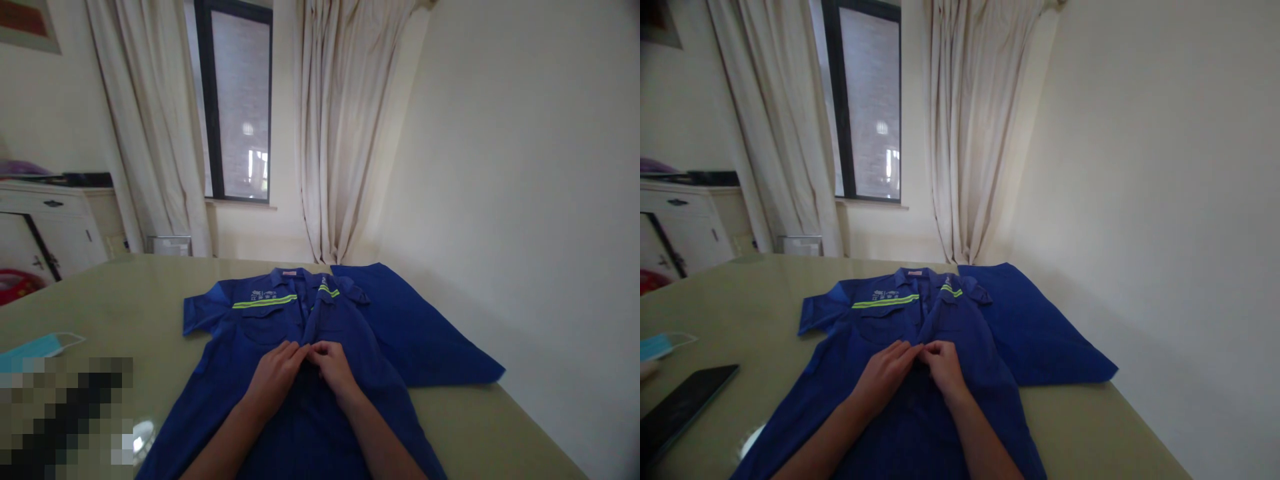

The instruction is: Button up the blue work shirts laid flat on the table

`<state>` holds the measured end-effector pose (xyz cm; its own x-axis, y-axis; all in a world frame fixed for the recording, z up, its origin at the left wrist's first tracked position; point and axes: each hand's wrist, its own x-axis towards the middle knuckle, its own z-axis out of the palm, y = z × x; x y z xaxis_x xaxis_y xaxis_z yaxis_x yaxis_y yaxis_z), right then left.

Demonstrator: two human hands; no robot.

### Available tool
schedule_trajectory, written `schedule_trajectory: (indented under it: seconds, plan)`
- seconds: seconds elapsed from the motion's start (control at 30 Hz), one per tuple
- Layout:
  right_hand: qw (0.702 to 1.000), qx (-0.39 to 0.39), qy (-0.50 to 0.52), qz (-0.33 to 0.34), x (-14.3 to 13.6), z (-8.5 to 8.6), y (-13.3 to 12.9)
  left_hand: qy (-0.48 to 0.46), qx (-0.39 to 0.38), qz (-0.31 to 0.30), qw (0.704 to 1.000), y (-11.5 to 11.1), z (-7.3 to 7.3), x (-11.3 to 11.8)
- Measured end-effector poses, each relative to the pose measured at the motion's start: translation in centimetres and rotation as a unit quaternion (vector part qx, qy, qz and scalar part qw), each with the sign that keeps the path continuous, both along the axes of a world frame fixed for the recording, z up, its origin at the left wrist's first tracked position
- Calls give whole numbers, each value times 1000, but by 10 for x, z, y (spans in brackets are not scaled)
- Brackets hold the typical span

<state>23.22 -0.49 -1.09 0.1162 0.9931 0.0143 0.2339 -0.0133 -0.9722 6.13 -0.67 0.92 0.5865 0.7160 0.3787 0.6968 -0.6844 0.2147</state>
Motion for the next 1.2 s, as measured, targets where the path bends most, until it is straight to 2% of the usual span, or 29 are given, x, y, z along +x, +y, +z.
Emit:
schedule_trajectory:
  seconds: [0.13, 0.23, 0.33, 0.37, 0.47, 0.6, 0.7, 0.77, 0.87, 0.93, 1.1, 1.2]
  plan:
    - [1000, -12, 0, 19, 6, 5, 1, -25, 3, 18, 1000, 4, -5, -2]
    - [999, 40, -23, 10, 5, 7, -4, -59, -32, 74, 995, 8, -6, -4]
    - [980, 145, -125, -58, 2, 6, -13, -74, -52, 132, 987, 15, -6, -11]
    - [968, 158, -176, -83, 0, 5, -17, -73, -48, 147, 985, 17, -7, -16]
    - [934, 122, -324, -89, -5, 1, -36, -45, -26, 187, 981, 22, -11, -30]
    - [898, 109, -426, -12, -11, 2, -71, 48, -40, 165, 984, 14, -20, -45]
    - [870, 89, -486, -1, -16, 18, -87, 85, -63, 130, 986, -4, -23, -50]
    - [857, 66, -511, -7, -21, 33, -86, 91, -62, 113, 987, -18, -23, -52]
    - [865, 66, -495, -39, -29, 51, -69, 93, -59, 108, 988, -35, -21, -52]
    - [877, 66, -473, -56, -35, 54, -52, 96, -62, 110, 987, -42, -18, -51]
    - [889, 33, -453, -61, -38, 33, -23, 99, -67, 141, 983, -41, -5, -51]
    - [914, 49, -398, -67, -29, 21, -18, 94, -39, 167, 981, -28, 7, -44]
